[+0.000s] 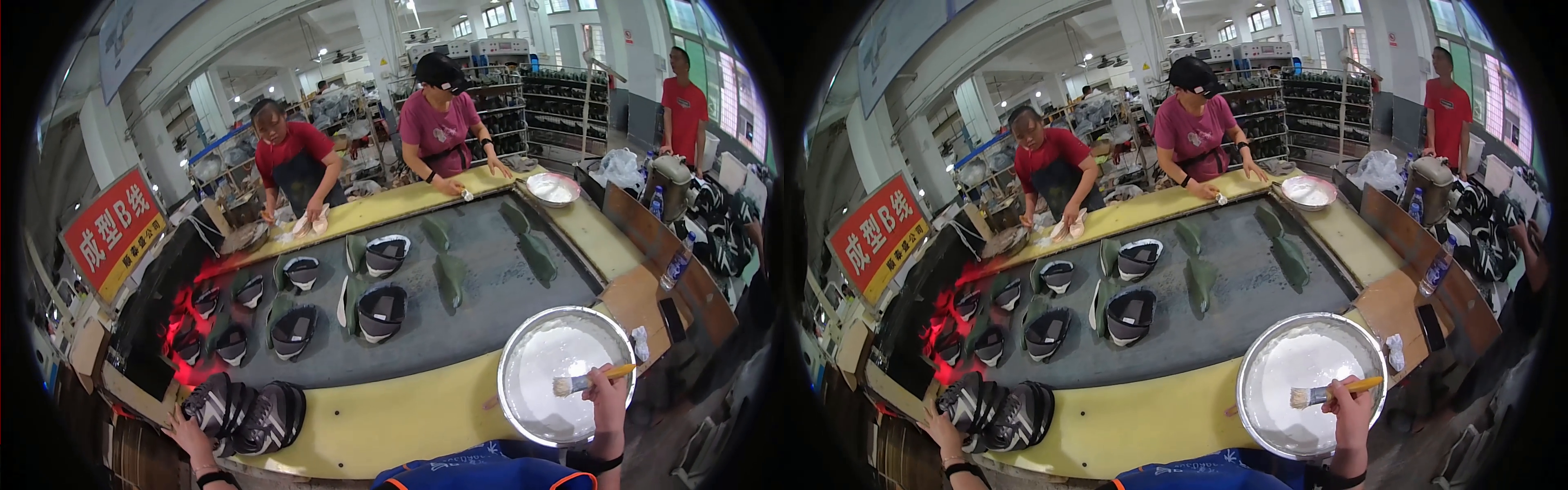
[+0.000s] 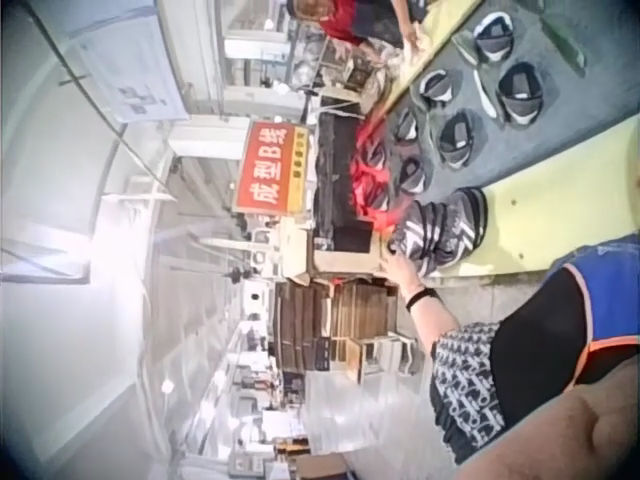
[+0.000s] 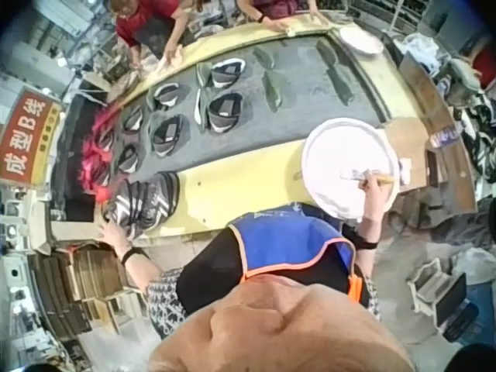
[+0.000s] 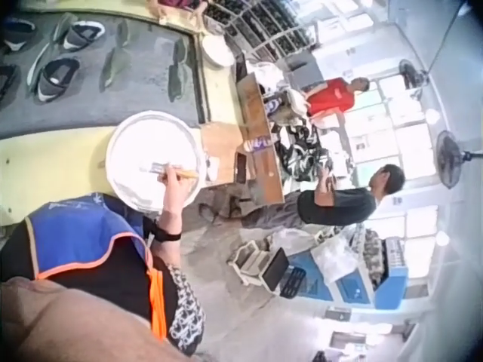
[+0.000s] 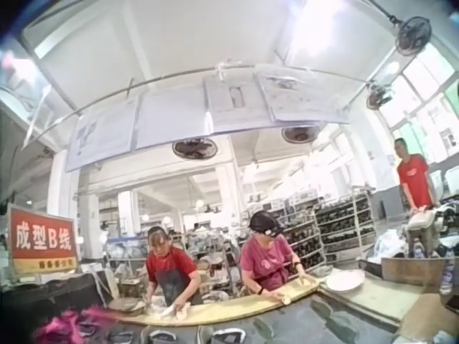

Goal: Applying white adhesive to the edges of shoe soles using a brush in a manufacturing environment.

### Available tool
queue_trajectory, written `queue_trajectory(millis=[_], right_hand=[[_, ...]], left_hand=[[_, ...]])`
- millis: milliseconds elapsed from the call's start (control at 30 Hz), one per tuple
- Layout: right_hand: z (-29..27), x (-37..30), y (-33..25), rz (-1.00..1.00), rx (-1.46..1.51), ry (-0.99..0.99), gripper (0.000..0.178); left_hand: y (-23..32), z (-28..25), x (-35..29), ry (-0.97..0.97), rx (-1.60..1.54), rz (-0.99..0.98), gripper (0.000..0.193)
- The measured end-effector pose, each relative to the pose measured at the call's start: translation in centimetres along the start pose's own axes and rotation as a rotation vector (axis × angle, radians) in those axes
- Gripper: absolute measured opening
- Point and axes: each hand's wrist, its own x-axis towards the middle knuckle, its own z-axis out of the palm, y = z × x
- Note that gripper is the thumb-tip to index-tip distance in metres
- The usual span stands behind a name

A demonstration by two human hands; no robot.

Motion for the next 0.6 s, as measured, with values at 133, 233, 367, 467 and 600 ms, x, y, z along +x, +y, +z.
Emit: queue_trajectory(millis=[133, 233, 367, 467, 600], right_hand=[[-0.1, 0.4, -0.1, 0.008, 0.001, -0.024, 0.011], [-0.1, 0.5, -0.7, -0.016, -0.021, -0.051, 0.011], [0.2, 0.2, -0.5, -0.041, -0.025, -0.014, 0.013], [-0.4, -0.2, 0.0, -0.016, 0.003, 0.013, 0.014], [-1.8, -0.1, 0.4, -0.013, 0.003, 0.020, 0.014]], left_hand=[[3.0, -1.7, -1.3, 0.268, -0.104, 0.124, 0.034], [9.8, -8.9, -4.6, 0.340, -0.303, 0.280, 0.040], [18.8, -13.3, -8.8, 0.258, -0.408, 0.714, 0.049], [24.5, -10.7, -14.1, 0.032, -0.432, 1.211, 0.046], [28.0, -14.4, -19.4, -0.515, -0.319, 1.464, 0.053]])
